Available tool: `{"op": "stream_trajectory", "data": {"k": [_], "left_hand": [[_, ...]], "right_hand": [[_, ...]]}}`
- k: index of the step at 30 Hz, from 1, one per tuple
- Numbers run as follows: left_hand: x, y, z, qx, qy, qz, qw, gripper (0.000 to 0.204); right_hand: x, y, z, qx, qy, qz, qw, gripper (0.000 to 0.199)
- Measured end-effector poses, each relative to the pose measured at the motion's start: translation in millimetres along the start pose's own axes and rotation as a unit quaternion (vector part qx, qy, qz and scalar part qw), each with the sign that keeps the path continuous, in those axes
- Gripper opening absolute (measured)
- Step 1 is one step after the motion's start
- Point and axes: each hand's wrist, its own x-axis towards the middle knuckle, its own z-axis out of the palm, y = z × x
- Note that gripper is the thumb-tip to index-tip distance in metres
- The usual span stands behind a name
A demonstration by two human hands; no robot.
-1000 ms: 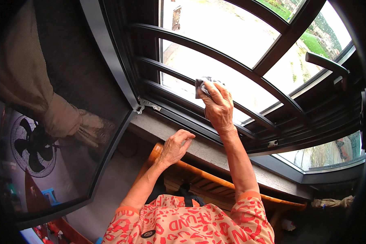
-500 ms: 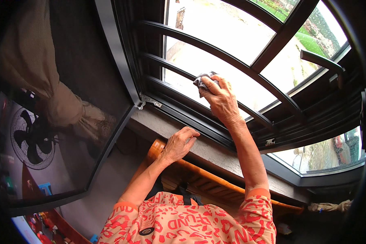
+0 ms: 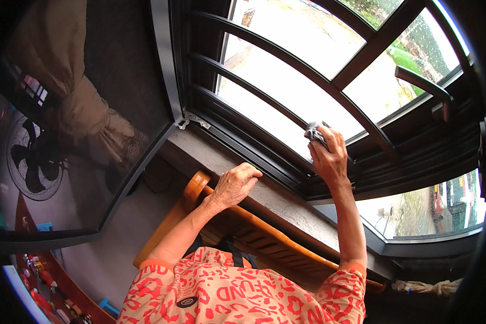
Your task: The person cleans the window frame and screen using a grey cloth. They wipe the vertical and horizontal bars of the frame and the mesh screen, moving methodically from the top to the bottom of the window.
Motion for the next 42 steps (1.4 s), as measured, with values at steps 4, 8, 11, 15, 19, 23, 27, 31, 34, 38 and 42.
{"op": "stream_trajectory", "data": {"k": [4, 8, 11, 15, 19, 23, 27, 31, 34, 38, 42], "left_hand": [[-4, -2, 0, -0.001, 0.004, -0.009, 1.000, 0.012], [-8, -11, -2, 0.014, 0.017, -0.002, 1.000, 0.013], [-11, -16, -6, 0.005, 0.007, -0.032, 0.999, 0.013], [-12, -23, -15, 0.000, 0.016, -0.042, 0.999, 0.014], [-10, -27, -21, -0.002, 0.019, -0.035, 0.999, 0.014], [-4, -21, -17, 0.003, 0.000, -0.038, 0.999, 0.015], [2, -14, -13, 0.004, -0.007, -0.020, 1.000, 0.016], [3, -10, -3, -0.010, -0.037, -0.003, 0.999, 0.016], [4, -1, 6, -0.017, -0.053, 0.003, 0.998, 0.015], [2, 6, 19, -0.021, -0.061, 0.024, 0.998, 0.014], [-1, 12, 26, -0.023, -0.065, 0.028, 0.997, 0.013]], "right_hand": [[-9, 6, 4, 0.009, 0.006, 0.016, 1.000, 0.042], [13, -9, 13, 0.038, 0.012, 0.029, 0.999, 0.047], [36, -19, 28, 0.044, -0.005, 0.034, 0.998, 0.044], [61, -33, 48, 0.063, -0.022, 0.060, 0.996, 0.043], [83, -42, 66, 0.084, -0.031, 0.062, 0.994, 0.038], [90, -48, 71, 0.071, -0.050, 0.075, 0.993, 0.032], [71, -41, 54, 0.027, -0.008, 0.056, 0.998, 0.030], [29, -25, 29, -0.016, 0.025, 0.078, 0.996, 0.025], [6, -19, 11, -0.038, 0.020, 0.100, 0.994, 0.026], [-21, -11, -4, -0.055, 0.027, 0.115, 0.991, 0.028], [-41, -5, -17, -0.080, 0.032, 0.116, 0.989, 0.028]]}}
